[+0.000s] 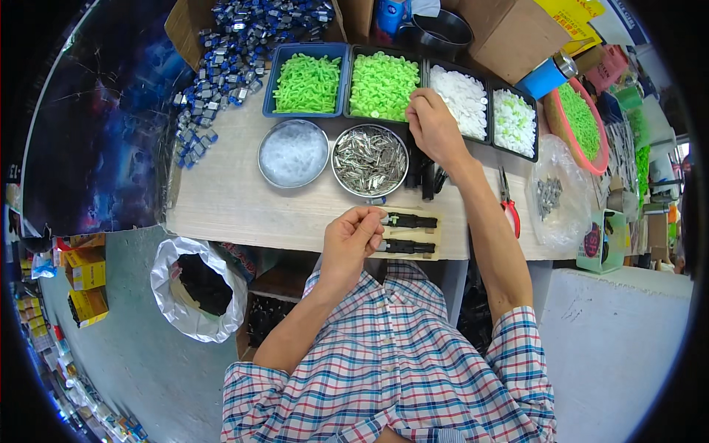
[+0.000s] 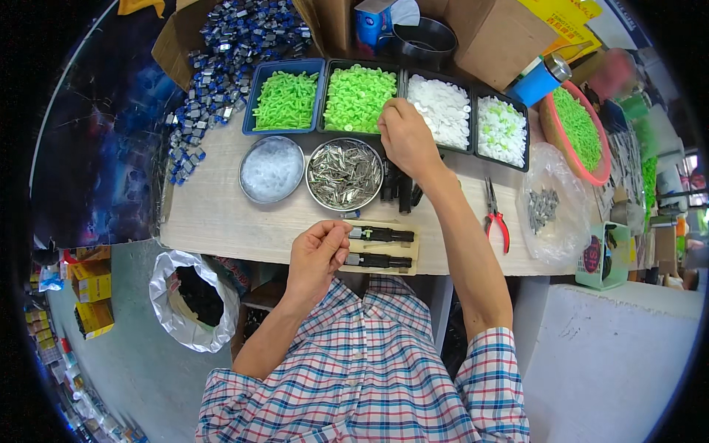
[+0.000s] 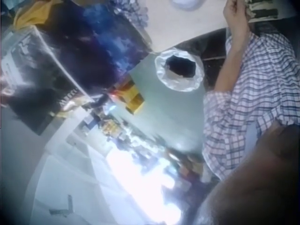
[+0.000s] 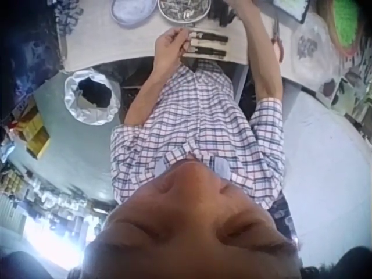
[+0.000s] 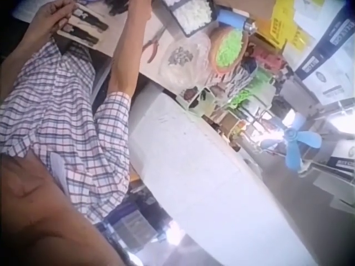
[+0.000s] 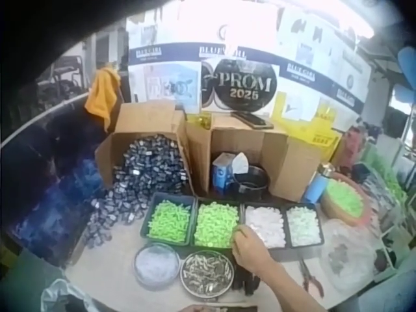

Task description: Assembling small mechanical components at a factory workbench.

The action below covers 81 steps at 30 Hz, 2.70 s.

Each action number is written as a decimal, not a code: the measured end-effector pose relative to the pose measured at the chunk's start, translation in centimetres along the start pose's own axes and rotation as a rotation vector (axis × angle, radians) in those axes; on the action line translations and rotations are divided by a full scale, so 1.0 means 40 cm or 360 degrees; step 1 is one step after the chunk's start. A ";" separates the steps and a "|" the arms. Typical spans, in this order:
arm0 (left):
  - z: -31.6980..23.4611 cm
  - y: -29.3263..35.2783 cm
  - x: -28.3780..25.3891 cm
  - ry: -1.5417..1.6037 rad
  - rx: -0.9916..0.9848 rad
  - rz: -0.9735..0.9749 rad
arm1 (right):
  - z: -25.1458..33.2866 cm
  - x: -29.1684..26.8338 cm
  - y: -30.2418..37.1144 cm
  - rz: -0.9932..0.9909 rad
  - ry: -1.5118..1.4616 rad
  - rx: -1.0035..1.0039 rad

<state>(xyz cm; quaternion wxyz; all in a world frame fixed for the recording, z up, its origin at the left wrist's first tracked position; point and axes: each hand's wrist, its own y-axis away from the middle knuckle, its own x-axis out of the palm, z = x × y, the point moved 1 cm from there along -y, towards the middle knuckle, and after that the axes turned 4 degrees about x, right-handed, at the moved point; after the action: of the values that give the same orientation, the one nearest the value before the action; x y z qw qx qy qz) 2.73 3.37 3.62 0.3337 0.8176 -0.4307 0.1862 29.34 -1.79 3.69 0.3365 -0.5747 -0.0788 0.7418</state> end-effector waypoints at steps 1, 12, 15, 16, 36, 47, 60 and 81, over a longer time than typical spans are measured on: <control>0.001 -0.002 -0.002 -0.0007 0.0026 0.0010 | 0.020 -0.002 0.016 -0.0141 -0.0092 0.0078; 0.005 0.007 0.002 -0.0206 0.0091 0.0100 | 0.355 -0.036 0.365 -0.0218 -0.1601 0.1210; 0.020 0.012 0.005 -0.0215 0.0032 0.0182 | 0.389 -0.033 0.393 -0.0259 -0.1791 0.1336; 0.023 0.012 0.004 -0.0212 0.0033 0.0209 | 0.392 -0.034 0.399 -0.0246 -0.1921 0.1413; 0.029 0.023 0.008 -0.0116 -0.0033 0.0227 | 0.388 -0.037 0.418 -0.0318 -0.2102 0.1232; 0.041 0.038 -0.004 -0.0597 0.0188 0.0041 | 0.383 -0.085 0.412 -0.0100 -0.0841 0.0585; 0.038 0.061 0.003 -0.1008 0.0256 0.0143 | 0.386 -0.092 0.435 -0.0050 -0.0641 0.0531; 0.062 0.101 -0.062 -0.2307 0.1109 0.0560 | 0.338 -0.059 0.435 0.0160 -0.0329 0.0402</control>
<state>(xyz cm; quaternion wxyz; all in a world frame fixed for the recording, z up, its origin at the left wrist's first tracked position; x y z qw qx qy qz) -1.96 1.42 1.97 -0.3342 0.7122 -0.5786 -0.2152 10.27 -12.77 1.25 0.3586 -0.4516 0.0096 0.8169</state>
